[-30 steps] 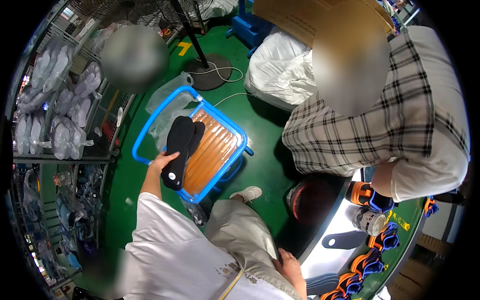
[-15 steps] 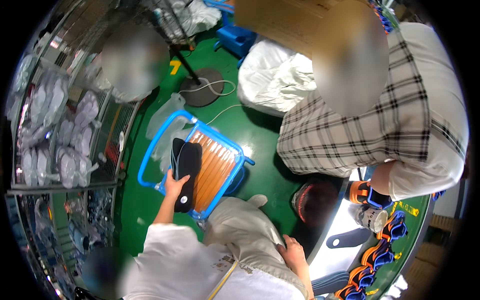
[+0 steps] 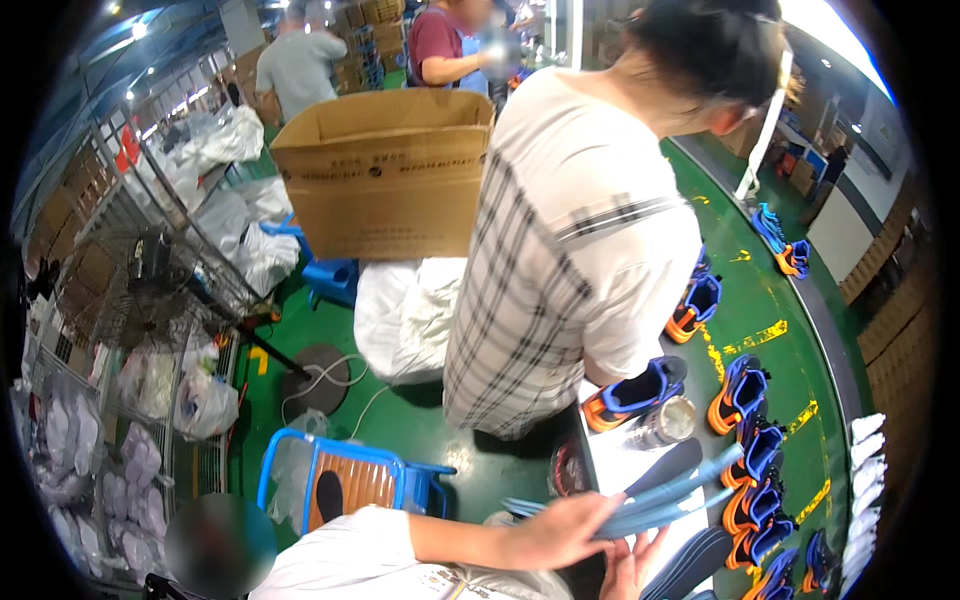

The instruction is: The person inserts insoles into shoes on an assembly line. The person picks up an insole, slides it into the shoe, and presses it down firmly to secure it before placing the shoe back on the conveyor belt.

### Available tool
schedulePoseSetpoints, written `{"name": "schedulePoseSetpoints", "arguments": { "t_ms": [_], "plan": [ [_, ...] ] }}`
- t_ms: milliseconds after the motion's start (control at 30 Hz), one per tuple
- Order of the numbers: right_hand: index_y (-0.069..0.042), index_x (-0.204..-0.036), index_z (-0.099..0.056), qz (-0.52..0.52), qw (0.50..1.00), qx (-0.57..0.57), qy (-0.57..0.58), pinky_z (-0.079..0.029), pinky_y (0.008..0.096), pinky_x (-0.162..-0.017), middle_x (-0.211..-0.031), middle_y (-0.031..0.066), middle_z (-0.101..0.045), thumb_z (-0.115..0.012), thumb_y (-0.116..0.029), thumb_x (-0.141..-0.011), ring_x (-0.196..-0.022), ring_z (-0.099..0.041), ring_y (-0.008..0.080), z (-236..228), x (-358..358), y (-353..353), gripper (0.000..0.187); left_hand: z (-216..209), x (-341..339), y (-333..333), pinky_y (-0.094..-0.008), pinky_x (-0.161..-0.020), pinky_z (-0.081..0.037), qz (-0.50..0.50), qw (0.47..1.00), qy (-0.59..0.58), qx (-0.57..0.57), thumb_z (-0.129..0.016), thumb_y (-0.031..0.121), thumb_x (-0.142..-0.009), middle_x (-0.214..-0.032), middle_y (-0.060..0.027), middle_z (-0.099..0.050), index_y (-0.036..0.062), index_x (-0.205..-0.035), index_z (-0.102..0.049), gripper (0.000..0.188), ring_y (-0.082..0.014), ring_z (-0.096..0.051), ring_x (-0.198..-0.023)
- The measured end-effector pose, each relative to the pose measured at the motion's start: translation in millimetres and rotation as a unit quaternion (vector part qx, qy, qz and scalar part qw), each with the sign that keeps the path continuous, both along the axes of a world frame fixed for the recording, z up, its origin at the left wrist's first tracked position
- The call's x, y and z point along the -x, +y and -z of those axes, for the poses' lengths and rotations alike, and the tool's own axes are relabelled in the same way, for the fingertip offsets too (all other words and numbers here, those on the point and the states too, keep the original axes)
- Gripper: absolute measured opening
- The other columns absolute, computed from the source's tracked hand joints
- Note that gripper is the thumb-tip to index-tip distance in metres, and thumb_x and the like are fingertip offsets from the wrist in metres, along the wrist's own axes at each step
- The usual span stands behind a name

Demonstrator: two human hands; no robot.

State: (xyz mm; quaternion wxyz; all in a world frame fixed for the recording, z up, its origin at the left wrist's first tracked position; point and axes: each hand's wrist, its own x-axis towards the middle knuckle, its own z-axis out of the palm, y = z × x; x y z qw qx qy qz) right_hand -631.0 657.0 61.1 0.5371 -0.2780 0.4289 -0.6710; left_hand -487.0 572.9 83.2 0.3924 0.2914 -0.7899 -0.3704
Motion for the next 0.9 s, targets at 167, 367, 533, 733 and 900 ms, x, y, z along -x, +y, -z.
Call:
{"name": "schedulePoseSetpoints", "arguments": {
  "t_ms": [167, 367, 533, 733, 900],
  "plan": [
    [-0.005, -0.123, -0.03, 0.132, 0.982, -0.051, 0.124, -0.04, 0.0298, -0.084, -0.116, 0.0118, -0.041, -0.044, -0.025, -0.089, -0.096, -0.048, 0.0195, 102.5, 107.9, 47.6, 0.042, 61.2, 140.2, 32.2, -0.039, -0.073, -0.046, 0.175, 0.965, -0.193, 0.016, -0.068, 0.021, -0.071, -0.103, -0.0204, -0.05, -0.0049, -0.131, -0.023, 0.079, -0.0359, -0.054, -0.092],
    [0.001, -0.105, -0.049, 0.141, 0.961, -0.165, 0.169, -0.04, 0.0333, -0.079, -0.102, 0.0108, -0.052, -0.037, -0.036, -0.093, -0.091, -0.047, 0.0214, 214.9, 179.0, 72.7, 0.04, 149.1, 205.0, 34.3, -0.0388, -0.085, -0.037, 0.289, 0.905, -0.31, 0.043, -0.071, 0.027, -0.065, -0.116, -0.0214, -0.038, -0.0021, -0.134, -0.014, 0.095, -0.0363, -0.041, -0.105],
    [0.004, -0.101, -0.052, 0.061, 0.853, -0.428, 0.292, -0.039, 0.0384, -0.085, -0.103, 0.0238, -0.051, -0.052, -0.041, -0.085, -0.094, -0.047, 0.0287, 226.8, 181.9, 76.5, 0.048, 213.7, 216.3, 19.7, -0.0387, -0.094, -0.029, 0.352, 0.872, -0.341, -0.005, -0.073, 0.032, -0.06, -0.126, -0.0223, -0.027, 0.0002, -0.137, -0.006, 0.107, -0.0367, -0.03, -0.117],
    [-0.009, -0.126, -0.044, 0.02, 0.931, -0.234, 0.279, -0.032, 0.0388, -0.096, -0.126, 0.0288, -0.035, -0.058, -0.043, -0.08, -0.111, -0.039, 0.0382, 227.4, 192.2, 76.1, 0.059, 252.7, 223.9, 14.2, -0.0387, -0.103, -0.022, 0.393, 0.867, -0.253, -0.175, -0.075, 0.038, -0.054, -0.137, -0.023, -0.017, 0.0051, -0.14, 0.002, 0.12, -0.0368, -0.018, -0.129],
    [-0.008, -0.126, -0.043, 0.046, 0.924, -0.238, 0.295, -0.035, 0.0384, -0.094, -0.123, 0.0265, -0.038, -0.06, -0.038, -0.079, -0.107, -0.042, 0.0354, 178.3, 183.2, 70.1, 0.059, 107.5, 218.4, 24.7, -0.0385, -0.102, -0.023, 0.402, 0.855, -0.054, -0.323, -0.076, 0.038, -0.054, -0.136, -0.0228, -0.02, 0.0072, -0.141, 0.002, 0.121, -0.0353, -0.02, -0.128]
  ]
}}
